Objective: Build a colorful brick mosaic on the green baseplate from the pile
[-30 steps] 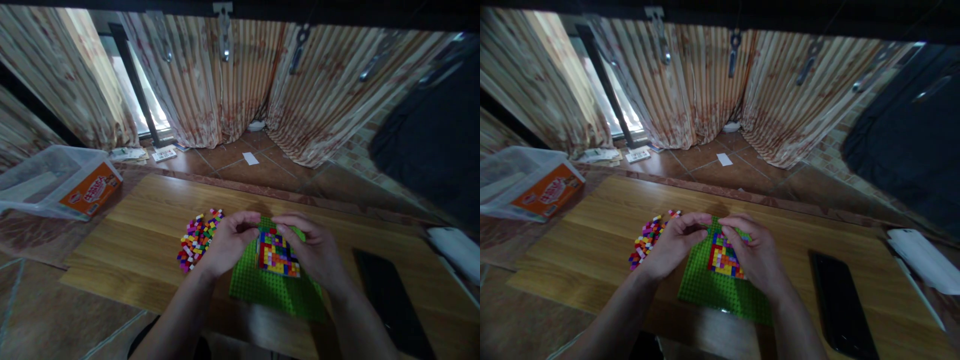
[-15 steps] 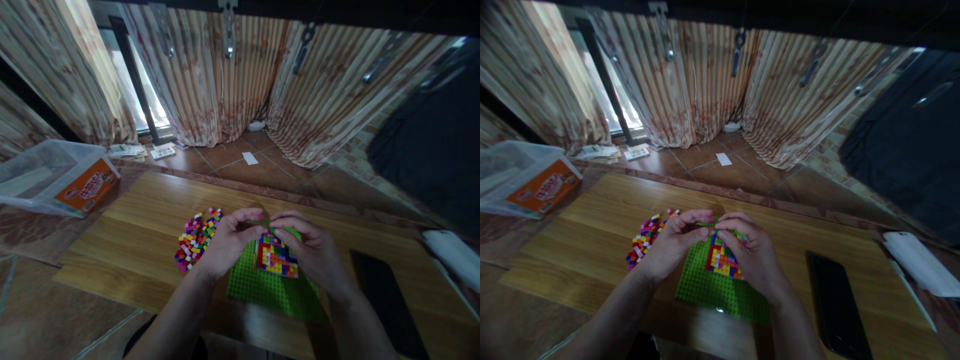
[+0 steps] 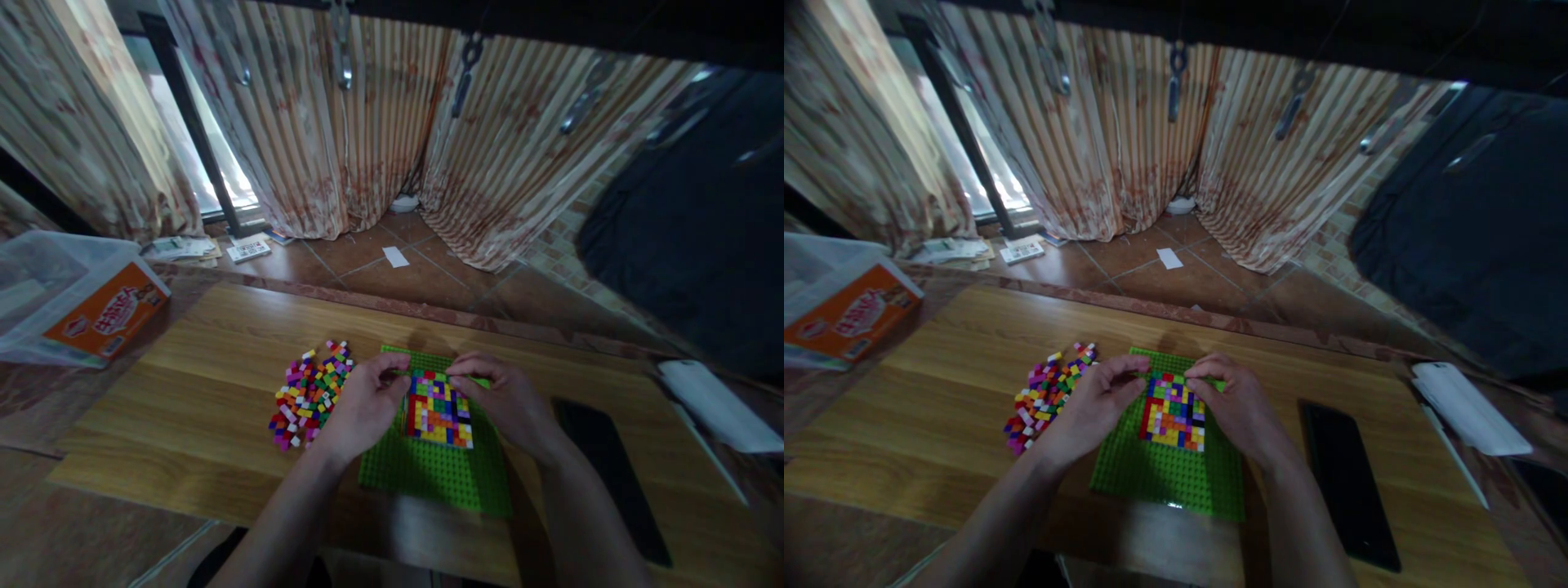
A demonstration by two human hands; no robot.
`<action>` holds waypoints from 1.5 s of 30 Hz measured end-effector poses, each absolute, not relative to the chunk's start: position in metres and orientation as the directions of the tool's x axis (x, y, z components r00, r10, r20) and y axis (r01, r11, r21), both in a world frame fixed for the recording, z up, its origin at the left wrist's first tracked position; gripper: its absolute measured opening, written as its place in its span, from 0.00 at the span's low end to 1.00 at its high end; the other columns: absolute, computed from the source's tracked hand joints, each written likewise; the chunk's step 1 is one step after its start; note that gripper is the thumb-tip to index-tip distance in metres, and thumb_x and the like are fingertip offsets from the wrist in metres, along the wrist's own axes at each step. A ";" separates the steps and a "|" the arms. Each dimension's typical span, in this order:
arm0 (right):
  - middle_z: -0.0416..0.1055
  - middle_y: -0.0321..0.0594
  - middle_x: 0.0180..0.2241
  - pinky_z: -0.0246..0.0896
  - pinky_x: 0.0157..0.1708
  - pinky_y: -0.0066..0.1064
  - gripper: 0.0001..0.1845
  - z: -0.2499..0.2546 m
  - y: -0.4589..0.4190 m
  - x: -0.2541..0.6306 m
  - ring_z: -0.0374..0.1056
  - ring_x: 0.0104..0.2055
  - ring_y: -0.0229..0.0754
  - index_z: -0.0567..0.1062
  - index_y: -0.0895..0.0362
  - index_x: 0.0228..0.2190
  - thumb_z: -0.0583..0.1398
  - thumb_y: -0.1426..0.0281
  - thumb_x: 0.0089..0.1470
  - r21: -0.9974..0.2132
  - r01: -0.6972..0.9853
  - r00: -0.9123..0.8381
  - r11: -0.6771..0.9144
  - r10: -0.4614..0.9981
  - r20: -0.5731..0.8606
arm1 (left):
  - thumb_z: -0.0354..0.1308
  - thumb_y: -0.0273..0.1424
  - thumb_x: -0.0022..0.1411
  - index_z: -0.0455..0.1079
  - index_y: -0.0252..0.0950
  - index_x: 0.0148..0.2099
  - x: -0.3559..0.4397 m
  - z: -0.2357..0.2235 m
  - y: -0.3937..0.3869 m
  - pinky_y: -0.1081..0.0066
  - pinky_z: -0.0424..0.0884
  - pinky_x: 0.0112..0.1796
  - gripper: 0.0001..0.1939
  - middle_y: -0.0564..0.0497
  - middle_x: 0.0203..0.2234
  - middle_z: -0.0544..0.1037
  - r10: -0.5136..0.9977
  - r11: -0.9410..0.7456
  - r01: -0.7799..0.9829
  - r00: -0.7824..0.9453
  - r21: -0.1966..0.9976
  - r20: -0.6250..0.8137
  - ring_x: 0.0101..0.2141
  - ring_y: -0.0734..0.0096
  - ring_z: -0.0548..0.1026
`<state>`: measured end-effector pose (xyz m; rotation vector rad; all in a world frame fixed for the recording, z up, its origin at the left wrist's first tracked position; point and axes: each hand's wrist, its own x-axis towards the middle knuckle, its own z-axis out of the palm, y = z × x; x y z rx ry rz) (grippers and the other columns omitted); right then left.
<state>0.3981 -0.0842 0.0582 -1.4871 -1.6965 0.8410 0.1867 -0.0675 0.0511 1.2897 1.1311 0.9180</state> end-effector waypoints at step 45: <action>0.80 0.40 0.40 0.68 0.47 0.43 0.17 0.047 -0.081 0.412 0.75 0.44 0.49 0.81 0.51 0.38 0.62 0.54 0.53 -0.837 0.547 0.055 -0.003 0.998 0.032 | 0.50 0.32 0.64 0.76 0.36 0.40 0.135 0.044 -0.028 0.62 0.64 0.50 0.12 0.43 0.41 0.79 0.991 -0.118 0.960 0.097 0.255 0.095 0.44 0.60 0.72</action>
